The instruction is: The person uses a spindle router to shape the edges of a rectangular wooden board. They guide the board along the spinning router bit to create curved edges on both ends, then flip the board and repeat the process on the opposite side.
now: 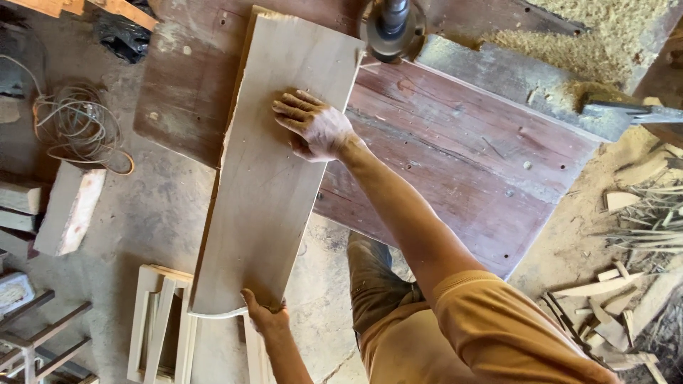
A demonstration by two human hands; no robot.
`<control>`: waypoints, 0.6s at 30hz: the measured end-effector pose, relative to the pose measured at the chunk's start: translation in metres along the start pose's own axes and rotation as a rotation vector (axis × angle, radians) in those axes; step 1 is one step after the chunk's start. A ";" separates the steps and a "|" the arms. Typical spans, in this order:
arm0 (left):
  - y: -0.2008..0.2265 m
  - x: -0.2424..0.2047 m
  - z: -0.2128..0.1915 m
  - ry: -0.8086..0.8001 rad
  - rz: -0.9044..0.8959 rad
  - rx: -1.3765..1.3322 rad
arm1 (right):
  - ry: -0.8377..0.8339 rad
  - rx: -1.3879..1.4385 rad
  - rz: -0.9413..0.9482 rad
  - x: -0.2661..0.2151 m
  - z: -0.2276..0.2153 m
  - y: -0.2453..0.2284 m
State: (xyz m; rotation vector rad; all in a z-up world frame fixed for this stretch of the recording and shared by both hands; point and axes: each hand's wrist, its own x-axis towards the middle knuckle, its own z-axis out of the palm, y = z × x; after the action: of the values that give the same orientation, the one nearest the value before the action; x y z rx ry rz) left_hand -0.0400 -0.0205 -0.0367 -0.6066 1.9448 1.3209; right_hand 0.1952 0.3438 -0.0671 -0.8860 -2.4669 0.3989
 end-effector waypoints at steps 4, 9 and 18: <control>-0.014 0.011 -0.024 -0.014 0.019 -0.055 | 0.063 0.027 -0.078 0.022 0.011 -0.019; -0.020 -0.057 -0.068 0.171 -0.116 -0.066 | -0.210 0.061 -0.064 -0.015 0.025 -0.087; -0.221 -0.068 -0.309 0.179 -0.182 -0.121 | -0.194 0.028 -0.022 -0.254 -0.031 -0.214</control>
State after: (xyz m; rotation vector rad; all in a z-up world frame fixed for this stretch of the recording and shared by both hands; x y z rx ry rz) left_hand 0.0719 -0.3894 -0.0445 -0.9671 1.9070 1.3126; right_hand 0.2725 0.0210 -0.0379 -0.8428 -2.6372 0.5332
